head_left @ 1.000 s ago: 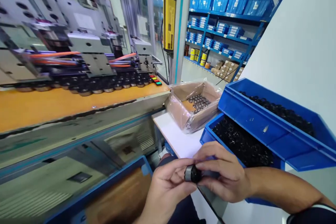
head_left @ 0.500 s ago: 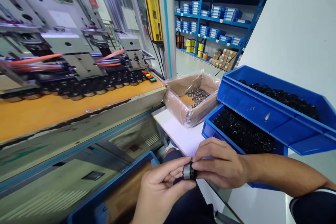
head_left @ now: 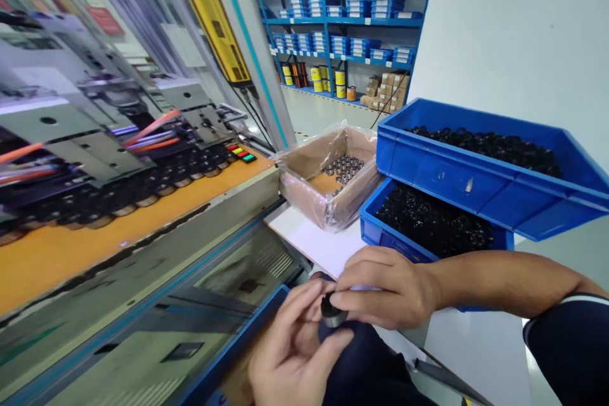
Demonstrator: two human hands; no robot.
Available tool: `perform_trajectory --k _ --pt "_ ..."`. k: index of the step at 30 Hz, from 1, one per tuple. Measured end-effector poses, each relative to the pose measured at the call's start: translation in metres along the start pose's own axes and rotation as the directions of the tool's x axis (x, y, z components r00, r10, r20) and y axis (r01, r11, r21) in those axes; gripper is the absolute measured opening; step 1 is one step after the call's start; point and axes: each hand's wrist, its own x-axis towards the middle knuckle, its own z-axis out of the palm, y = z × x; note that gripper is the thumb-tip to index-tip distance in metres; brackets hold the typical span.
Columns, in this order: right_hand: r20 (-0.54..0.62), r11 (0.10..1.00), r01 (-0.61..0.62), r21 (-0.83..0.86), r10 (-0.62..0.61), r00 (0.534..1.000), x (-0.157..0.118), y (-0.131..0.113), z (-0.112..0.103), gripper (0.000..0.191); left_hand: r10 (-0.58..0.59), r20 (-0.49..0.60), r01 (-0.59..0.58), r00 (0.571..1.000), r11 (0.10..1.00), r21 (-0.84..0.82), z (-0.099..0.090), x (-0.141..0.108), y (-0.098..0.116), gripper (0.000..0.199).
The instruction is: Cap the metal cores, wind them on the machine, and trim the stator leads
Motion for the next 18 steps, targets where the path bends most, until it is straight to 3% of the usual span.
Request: perform_trajectory --k 2,4,7,11,14,16,18 --pt "0.003 0.997 -0.054 0.052 0.054 0.999 -0.003 -0.001 0.002 0.016 0.248 0.065 -0.256 0.967 0.946 0.199 -0.007 0.005 0.003 0.04" --pt "0.018 0.991 -0.099 0.088 0.097 0.995 -0.004 -0.003 0.003 0.016 0.4 0.129 -0.42 0.907 0.851 0.314 -0.011 0.009 0.004 0.035" --pt "0.047 0.98 -0.172 0.104 0.168 0.985 -0.004 -0.004 0.002 0.016 0.421 0.124 -0.437 0.898 0.831 0.343 -0.011 0.011 0.002 0.035" --pt "0.05 0.986 -0.152 0.065 0.149 0.988 -0.003 -0.003 0.0 0.011 0.274 0.062 -0.281 0.96 0.942 0.182 -0.001 0.014 -0.004 0.026" --pt "0.049 0.985 -0.164 0.044 0.162 0.986 -0.001 -0.002 -0.003 0.013 -0.004 0.026 0.006 1.0 0.998 -0.07 0.007 0.017 -0.007 0.022" --pt "0.038 0.977 -0.203 0.064 0.201 0.979 0.001 -0.001 -0.006 0.015 -0.215 0.088 0.232 0.973 0.922 -0.31 0.011 0.018 -0.008 0.024" --pt "0.036 0.975 -0.207 0.086 0.204 0.978 0.002 0.0 -0.007 0.015 -0.335 0.186 0.383 0.924 0.806 -0.45 0.014 0.017 -0.009 0.027"
